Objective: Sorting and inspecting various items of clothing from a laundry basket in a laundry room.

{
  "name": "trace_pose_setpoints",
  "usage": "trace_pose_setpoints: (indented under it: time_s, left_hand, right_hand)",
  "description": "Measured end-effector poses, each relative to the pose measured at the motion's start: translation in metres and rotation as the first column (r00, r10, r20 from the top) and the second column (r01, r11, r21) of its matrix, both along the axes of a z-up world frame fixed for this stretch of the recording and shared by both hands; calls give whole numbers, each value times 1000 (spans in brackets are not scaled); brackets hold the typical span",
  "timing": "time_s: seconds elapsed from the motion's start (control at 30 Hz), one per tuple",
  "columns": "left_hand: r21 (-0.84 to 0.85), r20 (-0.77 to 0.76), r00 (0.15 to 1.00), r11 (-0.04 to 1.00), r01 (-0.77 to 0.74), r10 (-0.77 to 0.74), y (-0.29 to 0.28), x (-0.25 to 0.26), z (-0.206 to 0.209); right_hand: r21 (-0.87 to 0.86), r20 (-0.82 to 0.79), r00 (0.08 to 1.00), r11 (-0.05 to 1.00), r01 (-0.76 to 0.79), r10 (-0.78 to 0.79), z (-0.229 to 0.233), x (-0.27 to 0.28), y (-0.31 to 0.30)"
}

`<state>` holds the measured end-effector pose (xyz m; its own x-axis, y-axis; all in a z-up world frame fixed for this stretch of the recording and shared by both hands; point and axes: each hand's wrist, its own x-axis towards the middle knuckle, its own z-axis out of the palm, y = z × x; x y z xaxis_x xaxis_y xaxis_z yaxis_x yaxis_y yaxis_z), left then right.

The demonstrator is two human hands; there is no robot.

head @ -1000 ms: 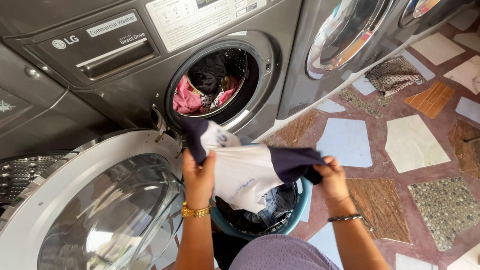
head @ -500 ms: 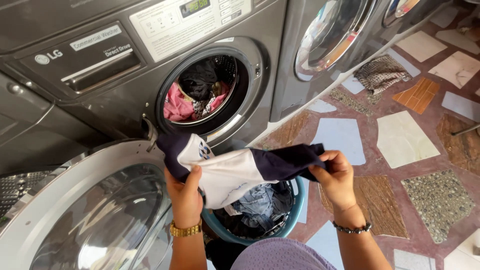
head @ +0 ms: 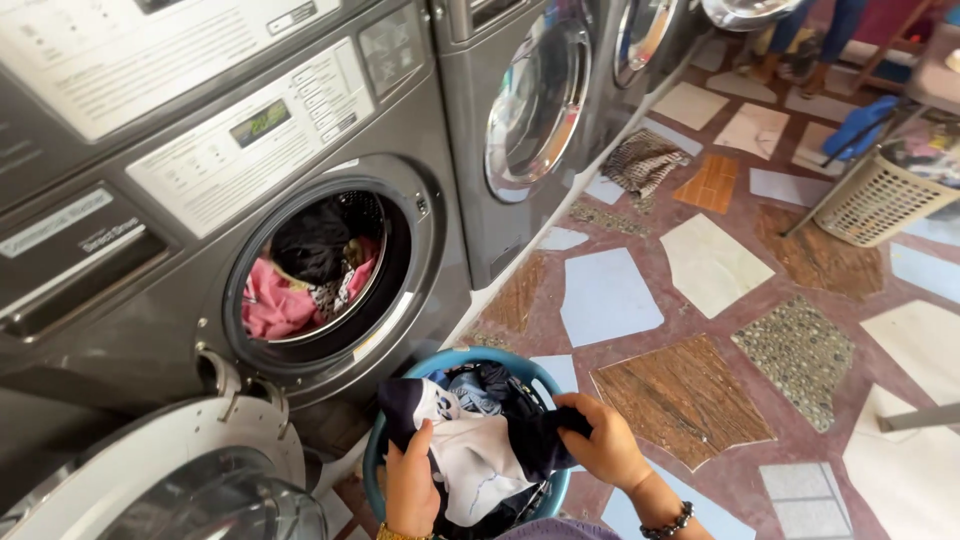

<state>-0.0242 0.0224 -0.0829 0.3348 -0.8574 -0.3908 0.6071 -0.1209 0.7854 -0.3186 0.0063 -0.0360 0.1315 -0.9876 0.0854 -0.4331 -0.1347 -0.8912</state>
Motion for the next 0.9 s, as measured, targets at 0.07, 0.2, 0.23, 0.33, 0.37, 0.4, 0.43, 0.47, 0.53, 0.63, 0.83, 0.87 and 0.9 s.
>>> trace_pose_setpoints:
  time_s: [0.07,0.2,0.23,0.33,0.37,0.4,0.43,0.47,0.53,0.63,0.83,0.87,0.9]
  left_hand:
    - [5,38,999,1000,25,-26,-3,5,7]
    - [95,425,881,978,187,-209,-14,25,31]
    - [98,424,877,974,203,-225,-16,31,33]
    - [165,896,362,951,263,-256,-23,43,45]
    - [347,918,125,915,206,-377,-25,44,55]
    - [501,864,-109,859,106,-491,-27,45,65]
    - [500,865,-106,858,113,-490,-29,47,63]
    - [487,869,-158,866,111,-468,-31,50,60]
    - [468,874,-202,877,111,-441,-35,55,47]
    - [473,874,73,876,87,-480,-37,59,29]
    - [308,849,376,927,216,-370,-25,50,11]
    - [353,856,309,905,240,-415,-23,48,10]
    - [396,858,239,881,258,-455,-21,47,9]
  right_hand:
    - [-48,-45,998,998,36,-38,4,-3,5]
    - [35,-67,983,984,175,-172,18,1,14]
    - [38,-68,980,981,191,-188,18,0,17]
    - [82,-64,967,965,250,-246,14,-5,23]
    - [93,-82,959,956,280,-273,11,-8,24]
    - [104,-100,949,945,309,-299,8,-11,25]
    - [102,-106,947,944,313,-303,9,-13,25]
    - [102,-121,940,938,331,-319,9,-15,26]
    - [95,-142,932,933,348,-333,14,-18,26]
    - [25,-138,942,950,312,-306,23,-18,22]
    - [-32,-257,952,986,162,-164,30,-9,13]
    - [-37,-292,948,992,123,-128,27,-8,11]
    - [-44,-326,941,996,83,-93,24,-7,7]
